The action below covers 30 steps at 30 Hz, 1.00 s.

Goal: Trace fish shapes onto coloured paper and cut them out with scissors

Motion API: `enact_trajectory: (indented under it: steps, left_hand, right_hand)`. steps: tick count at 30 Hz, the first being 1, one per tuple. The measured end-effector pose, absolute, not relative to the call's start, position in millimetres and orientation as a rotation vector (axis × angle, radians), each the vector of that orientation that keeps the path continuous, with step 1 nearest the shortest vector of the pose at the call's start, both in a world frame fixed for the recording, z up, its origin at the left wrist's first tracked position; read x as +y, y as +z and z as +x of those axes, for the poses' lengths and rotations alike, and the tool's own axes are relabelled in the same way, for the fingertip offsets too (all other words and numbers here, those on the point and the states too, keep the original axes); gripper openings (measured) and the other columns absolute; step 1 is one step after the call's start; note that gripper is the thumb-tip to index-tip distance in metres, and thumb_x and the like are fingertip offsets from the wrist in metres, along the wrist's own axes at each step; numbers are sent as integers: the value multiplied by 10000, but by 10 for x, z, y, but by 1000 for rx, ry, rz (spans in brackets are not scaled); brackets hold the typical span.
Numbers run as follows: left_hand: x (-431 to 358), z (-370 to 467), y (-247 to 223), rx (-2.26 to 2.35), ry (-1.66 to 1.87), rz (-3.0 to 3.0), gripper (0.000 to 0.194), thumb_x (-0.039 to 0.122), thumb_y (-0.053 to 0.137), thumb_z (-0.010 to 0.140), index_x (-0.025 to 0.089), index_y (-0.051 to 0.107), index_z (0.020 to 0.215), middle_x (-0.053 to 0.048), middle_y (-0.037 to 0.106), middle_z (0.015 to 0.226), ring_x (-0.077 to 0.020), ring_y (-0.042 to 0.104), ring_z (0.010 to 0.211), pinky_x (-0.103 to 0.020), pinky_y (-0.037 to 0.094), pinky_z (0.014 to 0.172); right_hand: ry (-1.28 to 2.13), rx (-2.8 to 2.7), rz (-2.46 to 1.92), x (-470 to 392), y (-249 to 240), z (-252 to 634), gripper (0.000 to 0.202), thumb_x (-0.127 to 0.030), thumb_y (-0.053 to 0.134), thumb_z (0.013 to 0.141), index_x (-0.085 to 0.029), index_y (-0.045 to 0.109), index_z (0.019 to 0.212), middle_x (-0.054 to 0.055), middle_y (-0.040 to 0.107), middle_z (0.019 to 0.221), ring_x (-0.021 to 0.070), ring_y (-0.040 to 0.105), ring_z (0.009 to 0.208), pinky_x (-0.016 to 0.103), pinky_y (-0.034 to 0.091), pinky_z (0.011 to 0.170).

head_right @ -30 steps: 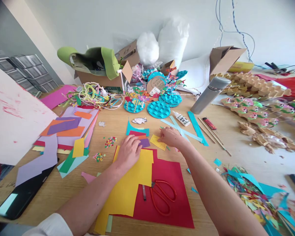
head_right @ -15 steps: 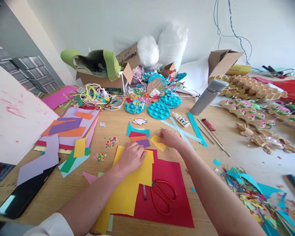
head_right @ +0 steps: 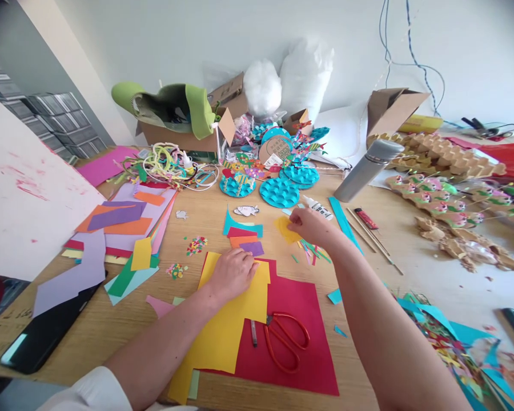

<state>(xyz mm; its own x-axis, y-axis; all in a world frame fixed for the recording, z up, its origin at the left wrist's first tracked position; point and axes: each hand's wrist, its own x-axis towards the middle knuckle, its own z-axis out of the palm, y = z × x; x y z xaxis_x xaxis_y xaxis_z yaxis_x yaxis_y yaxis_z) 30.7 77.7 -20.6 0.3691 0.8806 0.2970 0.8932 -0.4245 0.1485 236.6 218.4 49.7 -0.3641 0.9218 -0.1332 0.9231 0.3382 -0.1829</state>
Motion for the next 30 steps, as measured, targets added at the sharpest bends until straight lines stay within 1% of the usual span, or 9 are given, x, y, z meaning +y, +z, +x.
enact_trajectory:
  steps: [3, 5, 9, 13, 16, 19, 23, 26, 30]
  left_hand:
    - [774, 316, -206, -1664, -498, -2568, 205, 237, 499, 934, 136, 641, 826, -70, 682, 818, -229, 629, 828, -359, 491, 727]
    - [770, 321, -199, -1660, -487, -2577, 207, 239, 497, 935, 133, 641, 832, -71, 680, 819, -232, 628, 834, -360, 492, 729]
    - [764, 322, -178, -1650, -483, -2592, 204, 240, 500, 935, 127, 646, 850, -81, 682, 829, -232, 629, 851, -356, 488, 754]
    - [756, 316, -164, -1656, -501, -2589, 221, 252, 499, 935, 121, 653, 846, -90, 688, 843, -239, 632, 850, -362, 491, 756]
    - [749, 313, -173, -1622, -514, -2606, 242, 272, 495, 939, 112, 654, 854, -96, 690, 839, -238, 633, 840, -358, 492, 737]
    - [759, 308, -189, -1599, -480, -2602, 248, 266, 487, 941, 106, 652, 848, -99, 685, 809, -240, 633, 812, -358, 485, 697]
    - [775, 302, -183, -1577, -481, -2610, 247, 243, 487, 933, 102, 658, 825, -100, 680, 775, -237, 637, 795, -348, 479, 662]
    - [775, 304, -168, -1558, -481, -2609, 246, 226, 485, 928, 97, 666, 822, -103, 683, 767, -230, 642, 785, -338, 478, 665]
    - [779, 309, -175, -1529, -477, -2615, 232, 201, 485, 915, 93, 668, 822, -107, 685, 762, -220, 646, 762, -333, 480, 663]
  right_hand:
    - [-397, 2683, 1692, 2233, 646, 2256, 124, -304, 556, 821, -190, 602, 838, 30, 673, 787, 175, 601, 715, 257, 376, 595]
    - [-416, 2719, 1551, 2235, 683, 2089, 155, -298, 534, 848, -179, 622, 893, 43, 688, 836, 179, 608, 748, 252, 386, 615]
    - [-468, 2710, 1340, 2231, 588, 1697, 212, -199, 494, 866, -180, 671, 981, 59, 715, 942, 174, 630, 806, 234, 404, 648]
    - [-462, 2717, 1161, 2241, 429, 1426, 311, -136, 490, 856, -223, 682, 1085, 54, 717, 1044, 180, 646, 870, 236, 417, 676]
    - [-398, 2736, 1123, 2231, 366, 1307, 328, -101, 469, 856, -214, 691, 1069, 65, 710, 1077, 210, 640, 954, 262, 432, 731]
    - [-303, 2751, 1165, 2223, 329, 1251, 354, -72, 447, 845, -187, 691, 1075, 106, 699, 1077, 268, 612, 1042, 327, 441, 814]
    - [-144, 2784, 1284, 2188, 264, 1328, 371, -153, 484, 858, -173, 637, 1195, 151, 616, 1219, 345, 537, 1164, 435, 426, 919]
    - [-95, 2890, 1295, 2114, 208, 1531, 358, -203, 470, 873, -196, 630, 1193, 130, 607, 1235, 325, 536, 1177, 445, 431, 943]
    - [-205, 3056, 1242, 1946, 156, 1949, 320, -331, 437, 903, -199, 644, 1107, 132, 656, 1141, 297, 587, 1094, 434, 448, 946]
